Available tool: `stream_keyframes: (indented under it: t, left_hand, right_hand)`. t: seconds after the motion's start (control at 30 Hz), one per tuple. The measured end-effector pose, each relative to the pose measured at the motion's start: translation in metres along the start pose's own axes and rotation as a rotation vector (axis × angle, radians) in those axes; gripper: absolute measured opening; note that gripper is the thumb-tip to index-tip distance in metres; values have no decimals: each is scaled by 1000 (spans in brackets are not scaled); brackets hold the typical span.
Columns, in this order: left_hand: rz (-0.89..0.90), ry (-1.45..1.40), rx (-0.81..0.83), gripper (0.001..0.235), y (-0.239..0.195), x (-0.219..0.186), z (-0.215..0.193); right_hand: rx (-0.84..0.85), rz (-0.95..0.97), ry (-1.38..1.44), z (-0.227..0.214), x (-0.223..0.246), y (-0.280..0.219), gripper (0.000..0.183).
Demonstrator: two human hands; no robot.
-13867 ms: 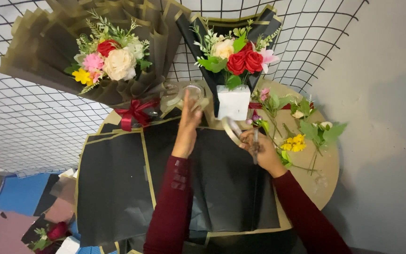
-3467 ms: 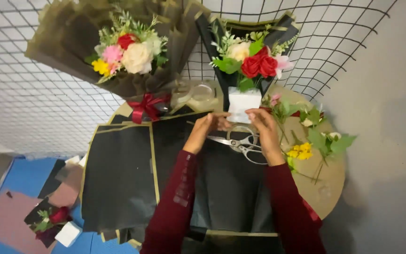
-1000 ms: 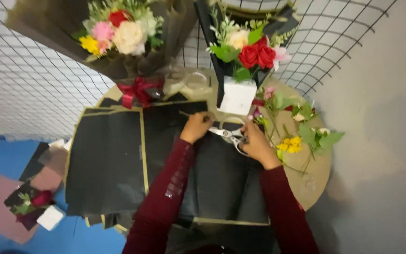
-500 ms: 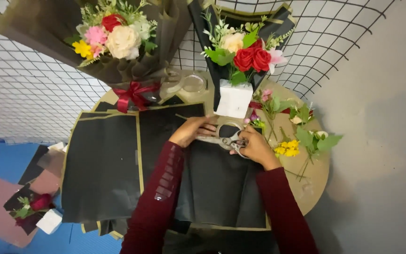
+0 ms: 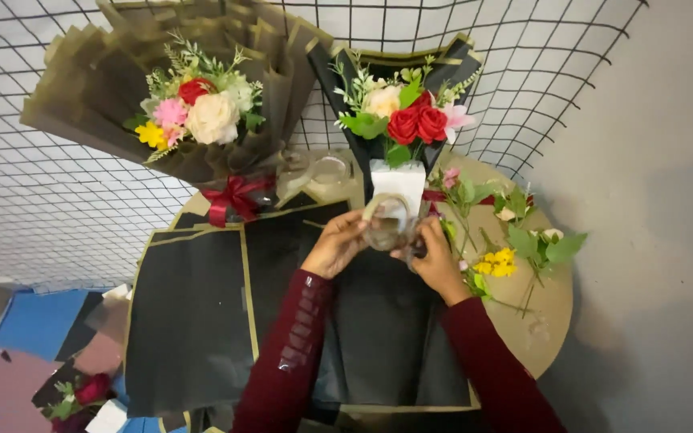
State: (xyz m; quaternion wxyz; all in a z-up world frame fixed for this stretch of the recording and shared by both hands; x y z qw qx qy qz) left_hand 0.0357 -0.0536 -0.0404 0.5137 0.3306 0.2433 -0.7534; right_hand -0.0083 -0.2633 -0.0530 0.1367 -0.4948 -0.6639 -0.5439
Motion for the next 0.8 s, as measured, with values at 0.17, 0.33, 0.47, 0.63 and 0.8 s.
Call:
stream_keyframes:
  t: [0.17,0.33,0.47,0.63,0.8]
  left_hand:
    - [24,66,107,42,-11,3,19]
    - [-23,112,147,46,-24,8,42]
    - [-27,102,203,45,-35,17,41]
    - [-15,109,235,45,-29,17,42]
    - [-46,81,217,49,-11,37,22]
  right_hand:
    - [-190,21,86,-3,35,4,80]
    - [-77,75,384,-21,50,15,109]
    - [9,196,458,-13,62,6,93]
    - [-2,146,433,-5,56,6,99]
    - [20,162,506,-3,53,5,91]
Point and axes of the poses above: each hand's wrist, its own y-axis towards the middle knuckle, its own z-axis out of the palm, x = y × z, the point moved 3 cm from there along y, towards the middle knuckle, and after that the axes turned 11 degrees about -x, right-handed, at the moved point
